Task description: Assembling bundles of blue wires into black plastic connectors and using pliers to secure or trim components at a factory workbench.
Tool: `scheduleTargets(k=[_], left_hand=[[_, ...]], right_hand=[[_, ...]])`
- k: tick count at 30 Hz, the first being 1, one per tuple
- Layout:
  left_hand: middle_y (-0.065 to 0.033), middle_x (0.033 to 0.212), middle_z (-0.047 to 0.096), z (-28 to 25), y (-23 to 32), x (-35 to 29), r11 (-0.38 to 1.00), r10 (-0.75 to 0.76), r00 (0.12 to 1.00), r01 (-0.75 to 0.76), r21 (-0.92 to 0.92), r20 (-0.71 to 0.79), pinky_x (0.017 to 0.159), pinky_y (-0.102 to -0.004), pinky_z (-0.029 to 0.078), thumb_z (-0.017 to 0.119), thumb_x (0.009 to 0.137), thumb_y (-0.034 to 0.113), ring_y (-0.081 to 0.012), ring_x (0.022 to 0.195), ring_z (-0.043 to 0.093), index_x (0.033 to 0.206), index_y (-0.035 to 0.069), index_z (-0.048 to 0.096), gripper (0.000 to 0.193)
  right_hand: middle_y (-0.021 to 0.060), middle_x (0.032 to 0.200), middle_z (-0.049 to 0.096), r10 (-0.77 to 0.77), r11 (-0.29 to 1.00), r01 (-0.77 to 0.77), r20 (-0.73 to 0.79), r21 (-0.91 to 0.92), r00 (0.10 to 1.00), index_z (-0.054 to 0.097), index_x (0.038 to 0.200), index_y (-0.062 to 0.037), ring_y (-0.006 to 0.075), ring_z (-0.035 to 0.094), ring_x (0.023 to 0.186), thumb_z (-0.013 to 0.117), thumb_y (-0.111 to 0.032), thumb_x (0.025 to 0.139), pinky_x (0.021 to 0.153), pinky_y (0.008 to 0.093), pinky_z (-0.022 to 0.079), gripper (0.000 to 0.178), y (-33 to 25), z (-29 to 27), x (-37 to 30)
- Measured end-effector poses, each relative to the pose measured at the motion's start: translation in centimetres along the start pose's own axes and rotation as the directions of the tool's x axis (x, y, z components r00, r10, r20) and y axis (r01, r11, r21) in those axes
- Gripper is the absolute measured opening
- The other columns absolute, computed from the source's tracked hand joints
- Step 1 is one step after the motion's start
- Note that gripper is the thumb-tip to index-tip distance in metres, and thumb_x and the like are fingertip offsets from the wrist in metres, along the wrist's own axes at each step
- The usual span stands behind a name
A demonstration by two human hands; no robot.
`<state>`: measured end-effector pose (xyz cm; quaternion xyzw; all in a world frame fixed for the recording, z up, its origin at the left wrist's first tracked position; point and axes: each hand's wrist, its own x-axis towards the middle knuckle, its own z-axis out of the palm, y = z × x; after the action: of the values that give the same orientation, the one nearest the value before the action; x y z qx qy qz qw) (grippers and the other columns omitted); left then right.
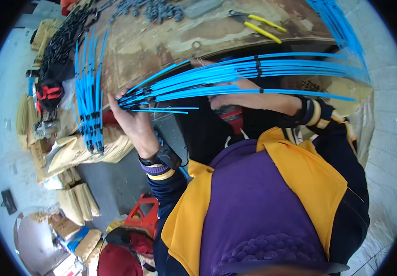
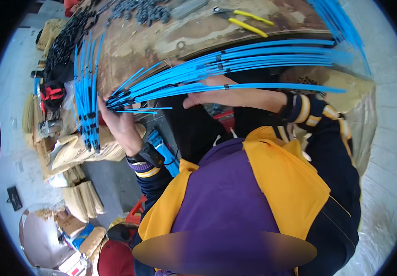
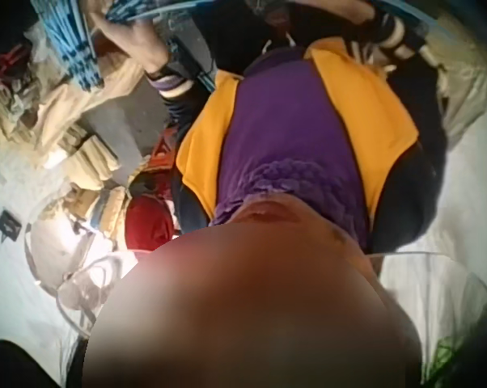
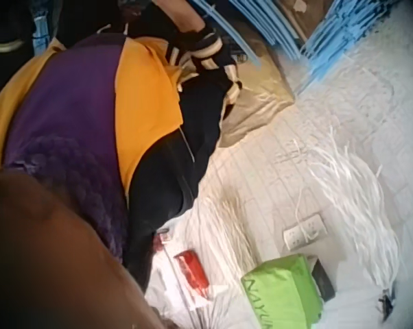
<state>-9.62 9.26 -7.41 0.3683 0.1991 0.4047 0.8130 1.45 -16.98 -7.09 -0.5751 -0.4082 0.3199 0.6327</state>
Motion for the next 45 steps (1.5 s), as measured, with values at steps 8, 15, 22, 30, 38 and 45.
scheduleTargets(k=[8, 15, 22, 30, 38, 45], left_hand=[[-0.0132, 0.116, 0.060, 2.1, -7.4, -4.1, 0.801, -0.472, 0.871, 0.488, -0.346, 0.135, 0.098, -0.0380, 0.046, 0.052, 0.099, 0.024, -0.0229, 0.105, 0.059, 0.130, 0.000, 0.045, 0.040], [-0.0131, 0.118, 0.061, 1.9, -6.9, -5.9, 0.860, -0.364, 0.866, 0.172, 0.481, 0.342, 0.099, -0.0382, 0.046, 0.056, 0.097, 0.019, -0.0236, 0.111, 0.059, 0.121, -0.001, 0.058, 0.031], [-0.0087, 0.112, 0.063, -2.0, -5.3, -5.3, 0.767, -0.641, 0.491, 0.433, 0.473, 0.590, 0.095, -0.0327, 0.045, 0.065, 0.088, 0.010, -0.0190, 0.110, 0.056, 0.113, 0.002, 0.061, 0.027], [-0.0045, 0.096, 0.058, -0.6, -4.3, -6.9, 0.832, -0.545, 0.552, 0.265, 0.487, 0.631, 0.082, -0.0283, 0.044, 0.068, 0.085, 0.009, -0.0160, 0.090, 0.054, 0.097, 0.004, 0.057, 0.017], [-0.0019, 0.095, 0.060, -0.7, -4.7, -7.7, 0.788, -0.612, 0.611, 0.530, 0.314, 0.502, 0.081, -0.0265, 0.045, 0.067, 0.090, 0.015, -0.0124, 0.091, 0.056, 0.102, 0.004, 0.059, 0.018], [0.0024, 0.091, 0.060, 2.2, -2.6, -7.0, 0.737, -0.674, 0.598, 0.589, 0.332, 0.434, 0.076, -0.0237, 0.045, 0.069, 0.090, 0.018, -0.0082, 0.085, 0.056, 0.102, 0.007, 0.060, 0.018]], right_hand=[[0.0037, 0.103, 0.063, -0.303, 0.762, 0.579, -0.628, 0.292, 0.717, 0.061, 0.116, -0.0035, 0.0105, 0.060, 0.091, 0.058, -0.010, 0.093, 0.077, 0.0197, 0.048, 0.024, 1.1, -1.9, 0.3], [-0.0003, 0.093, 0.065, 0.038, 0.957, 0.120, -0.521, 0.266, 0.853, 0.062, 0.114, -0.0001, 0.0044, 0.059, 0.085, 0.062, -0.011, 0.093, 0.074, 0.0204, 0.048, 0.024, 0.6, 1.0, -2.4], [-0.0015, 0.093, 0.063, 0.230, 0.946, -0.140, -0.300, 0.294, 0.926, 0.062, 0.112, 0.0012, 0.0028, 0.056, 0.089, 0.060, -0.011, 0.095, 0.077, 0.0210, 0.047, 0.020, 0.6, 4.6, -2.9], [-0.0007, 0.103, 0.057, 0.161, 0.905, -0.032, -0.272, 0.424, 0.949, 0.053, 0.117, -0.0023, 0.0037, 0.053, 0.095, 0.064, -0.008, 0.092, 0.081, 0.0214, 0.045, 0.027, 0.5, 5.6, -2.8], [-0.0018, 0.102, 0.054, 0.207, 0.912, -0.079, -0.285, 0.402, 0.936, 0.052, 0.116, -0.0044, 0.0041, 0.053, 0.094, 0.064, -0.009, 0.093, 0.082, 0.0224, 0.045, 0.026, 1.2, 4.3, -2.3], [-0.0003, 0.106, 0.055, 0.218, 0.953, -0.183, -0.127, 0.241, 0.968, 0.051, 0.119, -0.0025, 0.0046, 0.054, 0.095, 0.060, -0.009, 0.095, 0.083, 0.0224, 0.047, 0.027, 0.0, 2.6, -1.8]])
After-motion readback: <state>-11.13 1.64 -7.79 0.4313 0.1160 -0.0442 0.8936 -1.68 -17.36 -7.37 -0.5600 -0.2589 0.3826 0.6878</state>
